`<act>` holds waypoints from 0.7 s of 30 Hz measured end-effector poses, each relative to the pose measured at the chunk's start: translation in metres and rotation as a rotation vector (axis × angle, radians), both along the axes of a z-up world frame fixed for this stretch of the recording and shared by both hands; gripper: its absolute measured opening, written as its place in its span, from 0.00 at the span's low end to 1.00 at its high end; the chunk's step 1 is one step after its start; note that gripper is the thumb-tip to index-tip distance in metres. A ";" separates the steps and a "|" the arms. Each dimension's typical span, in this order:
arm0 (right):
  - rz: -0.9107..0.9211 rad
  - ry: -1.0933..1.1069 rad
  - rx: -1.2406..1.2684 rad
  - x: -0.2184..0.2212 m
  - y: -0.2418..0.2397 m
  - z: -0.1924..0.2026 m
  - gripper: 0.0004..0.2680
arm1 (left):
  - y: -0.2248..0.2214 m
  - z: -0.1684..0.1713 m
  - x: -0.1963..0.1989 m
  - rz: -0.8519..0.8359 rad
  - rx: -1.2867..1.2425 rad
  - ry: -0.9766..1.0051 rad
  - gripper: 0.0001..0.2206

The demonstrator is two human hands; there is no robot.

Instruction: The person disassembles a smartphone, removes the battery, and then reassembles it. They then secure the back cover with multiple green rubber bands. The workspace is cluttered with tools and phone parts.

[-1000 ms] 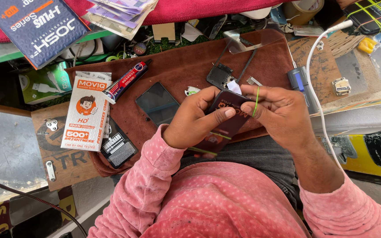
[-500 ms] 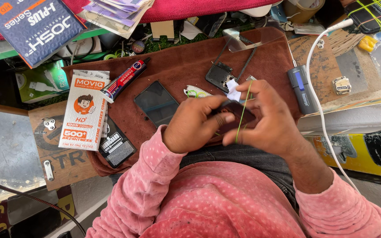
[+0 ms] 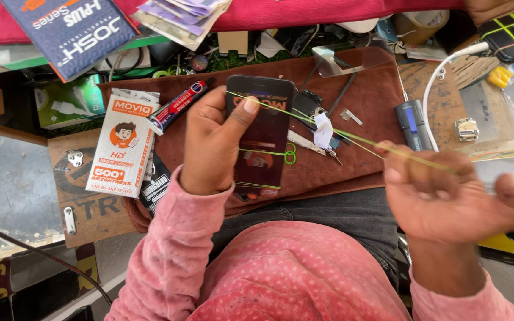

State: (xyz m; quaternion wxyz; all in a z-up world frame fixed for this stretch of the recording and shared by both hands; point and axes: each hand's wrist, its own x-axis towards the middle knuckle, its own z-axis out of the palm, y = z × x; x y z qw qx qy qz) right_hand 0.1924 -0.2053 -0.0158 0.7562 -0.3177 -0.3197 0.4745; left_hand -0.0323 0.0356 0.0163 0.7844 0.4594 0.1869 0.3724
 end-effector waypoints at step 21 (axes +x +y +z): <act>0.278 -0.578 -0.454 0.030 0.067 -0.003 0.30 | -0.042 0.016 0.006 -0.393 0.846 0.115 0.09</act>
